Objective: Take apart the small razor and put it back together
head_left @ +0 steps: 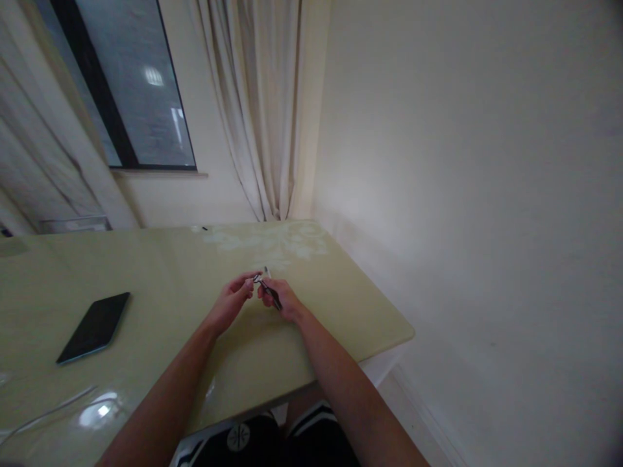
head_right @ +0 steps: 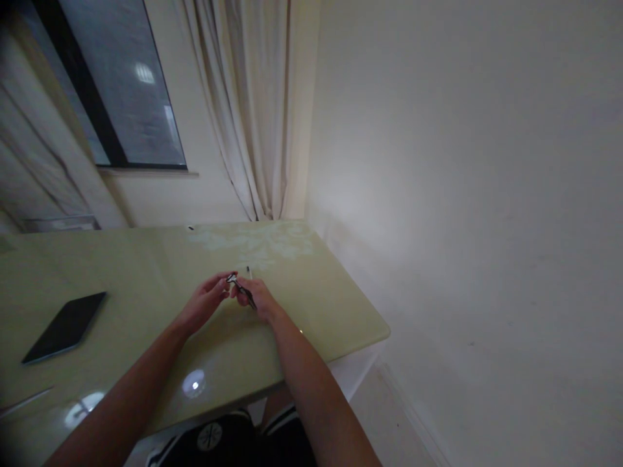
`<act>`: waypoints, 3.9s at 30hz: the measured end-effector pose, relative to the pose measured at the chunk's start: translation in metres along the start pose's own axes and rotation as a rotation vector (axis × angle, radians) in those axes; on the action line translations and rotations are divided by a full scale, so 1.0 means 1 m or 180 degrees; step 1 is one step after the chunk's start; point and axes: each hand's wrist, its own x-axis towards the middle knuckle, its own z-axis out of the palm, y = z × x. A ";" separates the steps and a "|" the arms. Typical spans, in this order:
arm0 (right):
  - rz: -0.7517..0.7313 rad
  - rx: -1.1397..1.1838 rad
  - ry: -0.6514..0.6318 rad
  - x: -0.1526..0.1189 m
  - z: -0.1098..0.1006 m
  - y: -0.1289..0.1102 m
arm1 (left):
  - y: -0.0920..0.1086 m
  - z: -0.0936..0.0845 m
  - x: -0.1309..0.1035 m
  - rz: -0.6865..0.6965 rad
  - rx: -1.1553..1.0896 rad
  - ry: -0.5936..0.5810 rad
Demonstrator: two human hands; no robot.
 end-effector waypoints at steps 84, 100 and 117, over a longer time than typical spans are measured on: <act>-0.0735 -0.2544 0.1360 -0.001 -0.019 0.019 | 0.002 0.001 -0.004 0.1738 0.2725 0.0600; -0.0673 -0.1330 0.0956 -0.004 -0.019 0.012 | 0.018 0.007 -0.008 0.1508 0.1986 0.0694; 0.0013 0.0165 0.0651 -0.009 -0.010 -0.001 | 0.020 0.021 -0.012 0.1664 0.1805 0.0349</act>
